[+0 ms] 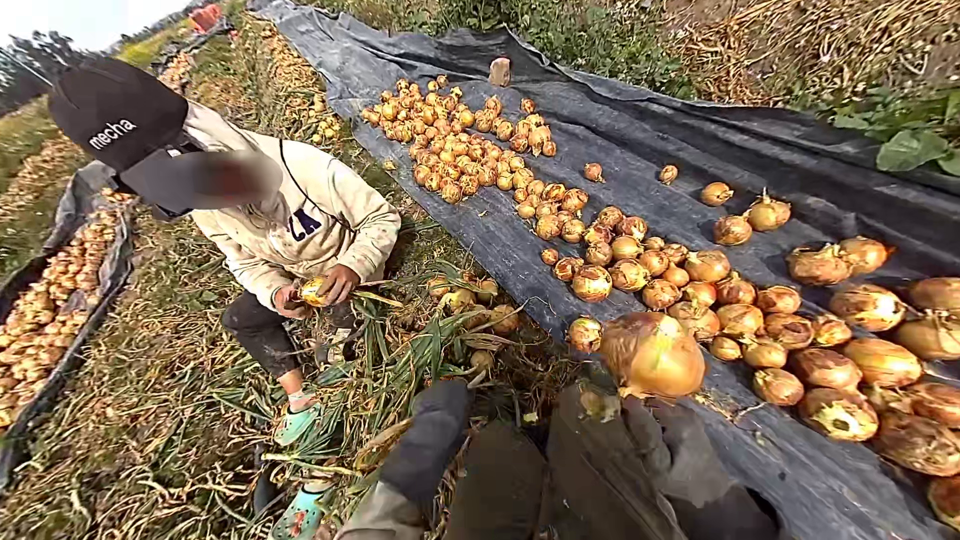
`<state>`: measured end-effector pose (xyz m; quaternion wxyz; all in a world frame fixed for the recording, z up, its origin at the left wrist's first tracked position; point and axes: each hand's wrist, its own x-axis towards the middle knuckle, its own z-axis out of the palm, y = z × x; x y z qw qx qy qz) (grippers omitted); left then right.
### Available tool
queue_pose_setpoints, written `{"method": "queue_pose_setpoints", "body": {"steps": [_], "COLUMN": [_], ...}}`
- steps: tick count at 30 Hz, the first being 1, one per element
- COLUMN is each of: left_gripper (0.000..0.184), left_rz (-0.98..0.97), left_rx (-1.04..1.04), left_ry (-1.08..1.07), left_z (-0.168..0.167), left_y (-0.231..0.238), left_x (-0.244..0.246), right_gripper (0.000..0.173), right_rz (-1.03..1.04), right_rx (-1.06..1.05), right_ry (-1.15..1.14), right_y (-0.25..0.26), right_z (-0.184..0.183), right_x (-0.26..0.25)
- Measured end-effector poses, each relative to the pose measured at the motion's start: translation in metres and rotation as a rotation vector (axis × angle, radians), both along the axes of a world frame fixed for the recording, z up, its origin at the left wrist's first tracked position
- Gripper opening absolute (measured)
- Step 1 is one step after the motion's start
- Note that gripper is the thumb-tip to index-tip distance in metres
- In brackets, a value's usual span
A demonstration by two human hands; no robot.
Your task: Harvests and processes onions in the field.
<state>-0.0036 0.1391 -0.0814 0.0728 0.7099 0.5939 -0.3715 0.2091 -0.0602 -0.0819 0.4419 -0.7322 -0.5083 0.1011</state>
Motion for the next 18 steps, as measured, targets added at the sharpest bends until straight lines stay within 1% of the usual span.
{"method": "queue_pose_setpoints", "body": {"steps": [1,2,4,5,7,8,10,12,13,15,16,17,18], "left_gripper": [0.053,0.051,0.044,0.043,0.051,0.054,0.058,0.057,0.056,0.063,0.068,0.072,0.076], "left_rz": [0.062,0.056,-0.015,-0.084,-0.229,-0.239,-0.087,0.065,0.105,0.158,0.222,0.323,0.454], "left_rx": [-0.001,0.02,0.047,0.068,0.11,0.123,0.088,0.082,0.071,0.003,-0.044,-0.079,-0.093], "left_ry": [0.035,0.038,-0.078,-0.15,-0.257,-0.305,-0.327,-0.378,-0.409,-0.466,-0.506,-0.582,-0.703], "left_z": [-0.015,-0.028,-0.054,-0.074,-0.12,-0.142,-0.167,-0.173,-0.169,-0.15,-0.137,-0.127,-0.118], "left_y": [0.015,0.026,0.039,0.047,0.066,0.074,0.08,0.071,0.062,0.043,0.034,0.023,0.012], "left_x": [-0.013,-0.018,-0.014,-0.008,0.005,0.008,0.016,0.011,0.003,-0.022,-0.039,-0.058,-0.079], "right_gripper": [0.066,0.065,0.06,0.055,0.049,0.048,0.053,0.055,0.055,0.054,0.054,0.054,0.053], "right_rz": [-0.065,-0.109,-0.19,-0.213,-0.197,-0.16,-0.083,-0.048,-0.047,-0.021,0.016,0.075,0.142], "right_rx": [0.048,0.029,-0.014,-0.014,-0.001,0.011,-0.03,-0.158,-0.247,-0.421,-0.48,-0.508,-0.501], "right_ry": [-0.059,-0.034,0.116,0.202,0.337,0.392,0.456,0.543,0.578,0.564,0.545,0.514,0.485], "right_y": [0.006,0.009,0.015,0.018,0.018,0.016,0.002,-0.017,-0.025,-0.03,-0.028,-0.025,-0.02], "right_z": [-0.008,-0.009,-0.012,-0.015,-0.021,-0.027,-0.041,-0.049,-0.051,-0.053,-0.049,-0.045,-0.041], "right_x": [0.017,0.031,0.048,0.05,0.043,0.034,0.012,-0.007,-0.014,-0.022,-0.026,-0.029,-0.032]}}
